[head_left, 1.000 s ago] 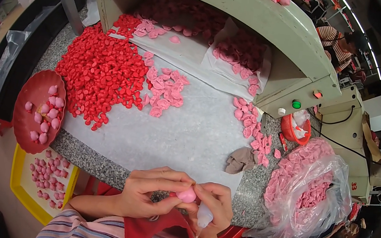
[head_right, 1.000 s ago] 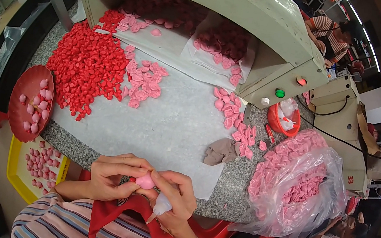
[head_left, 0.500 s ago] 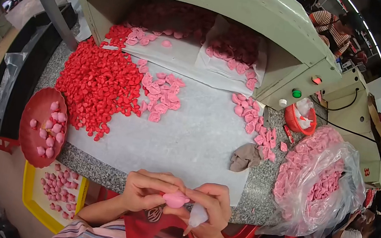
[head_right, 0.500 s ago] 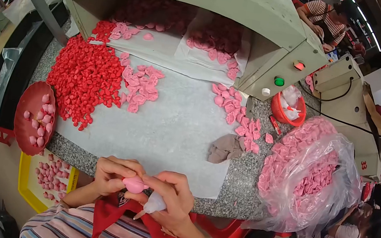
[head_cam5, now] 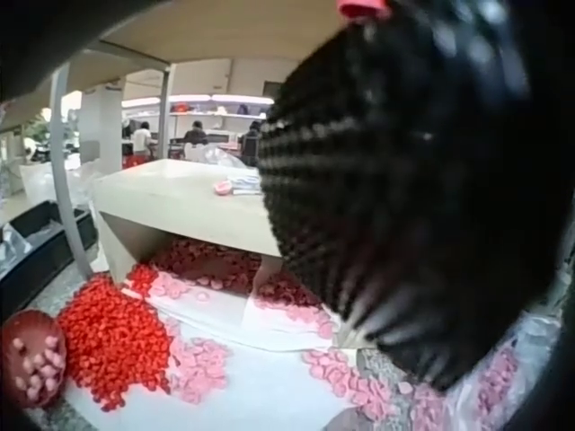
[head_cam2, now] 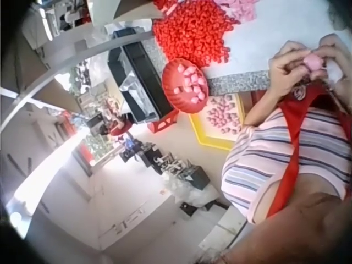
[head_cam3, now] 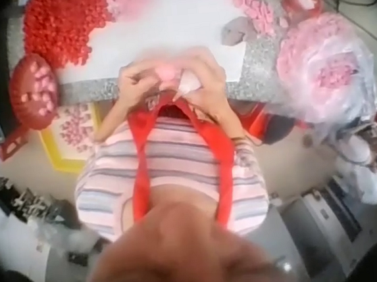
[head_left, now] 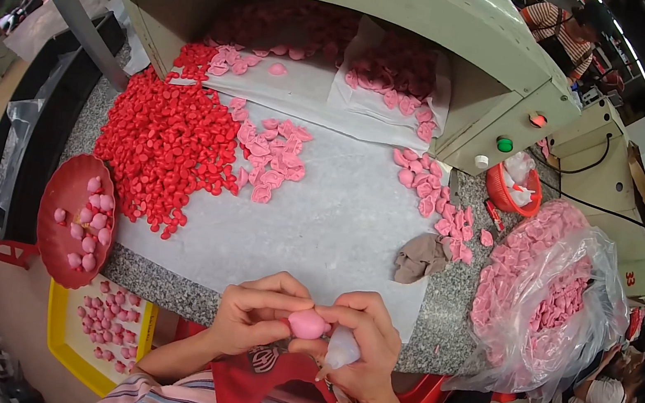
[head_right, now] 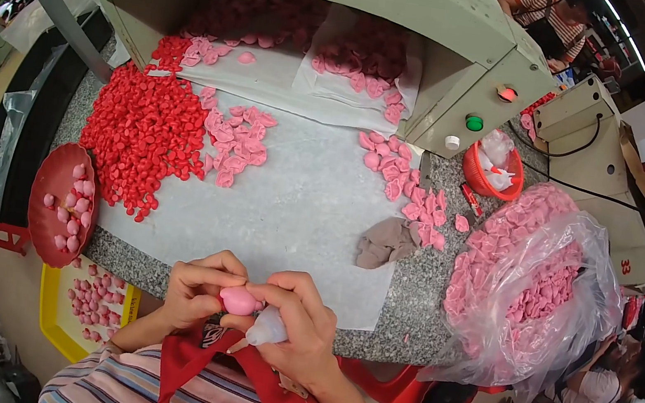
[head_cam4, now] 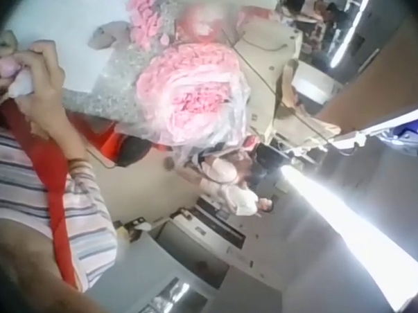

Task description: Assembling small pink plastic toy parts with white components at a factory workbench.

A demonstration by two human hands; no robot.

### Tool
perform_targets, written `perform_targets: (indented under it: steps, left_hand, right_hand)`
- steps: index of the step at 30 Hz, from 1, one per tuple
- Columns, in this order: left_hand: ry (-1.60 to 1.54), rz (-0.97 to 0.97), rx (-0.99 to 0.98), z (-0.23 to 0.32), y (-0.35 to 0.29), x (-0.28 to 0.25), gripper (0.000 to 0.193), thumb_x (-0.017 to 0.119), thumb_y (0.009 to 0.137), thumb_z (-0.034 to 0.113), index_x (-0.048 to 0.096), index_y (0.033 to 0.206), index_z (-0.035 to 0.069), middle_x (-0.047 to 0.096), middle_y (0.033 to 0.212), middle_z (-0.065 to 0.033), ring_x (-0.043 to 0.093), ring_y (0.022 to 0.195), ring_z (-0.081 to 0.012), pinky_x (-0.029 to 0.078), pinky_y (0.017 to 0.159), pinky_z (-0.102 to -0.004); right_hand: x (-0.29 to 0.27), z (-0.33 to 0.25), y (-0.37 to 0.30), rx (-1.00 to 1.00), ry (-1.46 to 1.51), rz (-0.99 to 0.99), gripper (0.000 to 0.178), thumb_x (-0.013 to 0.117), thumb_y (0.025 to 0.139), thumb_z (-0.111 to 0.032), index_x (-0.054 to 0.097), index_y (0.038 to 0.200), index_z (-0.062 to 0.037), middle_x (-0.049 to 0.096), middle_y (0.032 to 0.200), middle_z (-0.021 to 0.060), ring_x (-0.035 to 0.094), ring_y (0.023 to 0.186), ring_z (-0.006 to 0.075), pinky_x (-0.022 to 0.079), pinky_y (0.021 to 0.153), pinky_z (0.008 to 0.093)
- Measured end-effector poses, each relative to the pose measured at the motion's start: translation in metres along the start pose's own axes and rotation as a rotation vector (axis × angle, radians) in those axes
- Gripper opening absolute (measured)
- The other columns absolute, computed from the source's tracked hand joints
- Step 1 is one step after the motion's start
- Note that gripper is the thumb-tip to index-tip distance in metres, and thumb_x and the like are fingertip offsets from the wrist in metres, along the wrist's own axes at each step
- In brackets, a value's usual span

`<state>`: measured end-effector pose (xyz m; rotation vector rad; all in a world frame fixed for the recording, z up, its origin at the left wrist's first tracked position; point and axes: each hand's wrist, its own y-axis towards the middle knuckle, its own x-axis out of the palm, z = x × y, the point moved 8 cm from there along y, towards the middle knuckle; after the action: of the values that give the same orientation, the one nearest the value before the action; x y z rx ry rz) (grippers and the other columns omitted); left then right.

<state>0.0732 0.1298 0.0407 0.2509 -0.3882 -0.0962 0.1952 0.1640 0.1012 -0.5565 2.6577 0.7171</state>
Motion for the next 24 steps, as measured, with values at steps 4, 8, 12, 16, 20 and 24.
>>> perform_targets:
  steps: [4,8,12,16,20,24]
  left_hand:
    - [-0.292,0.121,-0.226,-0.009,0.005,0.0,0.037,0.074,0.062,0.002,0.059,0.095,-0.003,0.053,0.097,-0.0175,0.058,0.089,-0.0246,0.05,0.072,-0.0309]
    - [-0.285,0.082,-0.375,-0.021,0.005,-0.001,0.039,0.075,0.059,-0.003,0.056,0.093,-0.003,0.055,0.098,-0.0188,0.056,0.094,-0.0254,0.049,0.079,-0.0325]
    - [-0.099,0.041,-0.276,-0.012,0.008,0.003,0.043,0.075,0.058,-0.004,0.054,0.095,-0.003,0.055,0.098,-0.0179,0.056,0.093,-0.0244,0.049,0.078,-0.0326]
    - [0.022,0.06,-0.171,-0.005,0.016,0.003,0.043,0.075,0.058,-0.004,0.053,0.094,-0.003,0.056,0.097,-0.0173,0.057,0.092,-0.0235,0.048,0.078,-0.0337]
    - [0.198,0.01,0.056,0.011,0.02,0.004,0.043,0.076,0.058,0.0,0.054,0.095,-0.001,0.057,0.095,-0.0176,0.058,0.088,-0.0235,0.048,0.079,-0.0353]
    - [0.287,0.015,0.151,0.017,0.02,0.004,0.042,0.077,0.059,0.002,0.054,0.094,0.0,0.058,0.092,-0.018,0.059,0.086,-0.0245,0.047,0.081,-0.0365]
  right_hand:
    - [0.001,0.008,0.001,0.0,-0.027,-0.058,0.04,0.08,0.053,-0.015,0.061,0.087,-0.0045,0.053,0.081,0.007,0.055,0.062,0.014,0.044,0.051,0.0231]
    - [0.004,0.006,0.003,-0.085,-0.118,-0.149,0.037,0.078,0.054,-0.012,0.061,0.086,-0.0055,0.053,0.081,0.0068,0.056,0.061,0.0155,0.045,0.048,0.0241]
    - [0.003,0.002,0.006,-0.166,-0.194,-0.185,0.036,0.076,0.054,-0.012,0.061,0.085,-0.0064,0.053,0.08,0.0063,0.056,0.06,0.0156,0.045,0.047,0.025]
    - [0.0,0.007,0.008,-0.175,-0.152,-0.174,0.034,0.076,0.054,-0.011,0.06,0.084,-0.0062,0.053,0.08,0.0061,0.055,0.058,0.0153,0.044,0.047,0.0242]
    - [-0.006,0.024,0.004,0.021,-0.009,-0.035,0.034,0.078,0.055,-0.009,0.061,0.084,-0.0048,0.054,0.08,0.007,0.055,0.061,0.0138,0.044,0.049,0.0234]
    - [-0.001,0.037,0.003,0.124,0.233,-0.077,0.032,0.078,0.057,-0.008,0.062,0.085,-0.0047,0.054,0.083,0.0076,0.056,0.07,0.0152,0.046,0.058,0.0241]
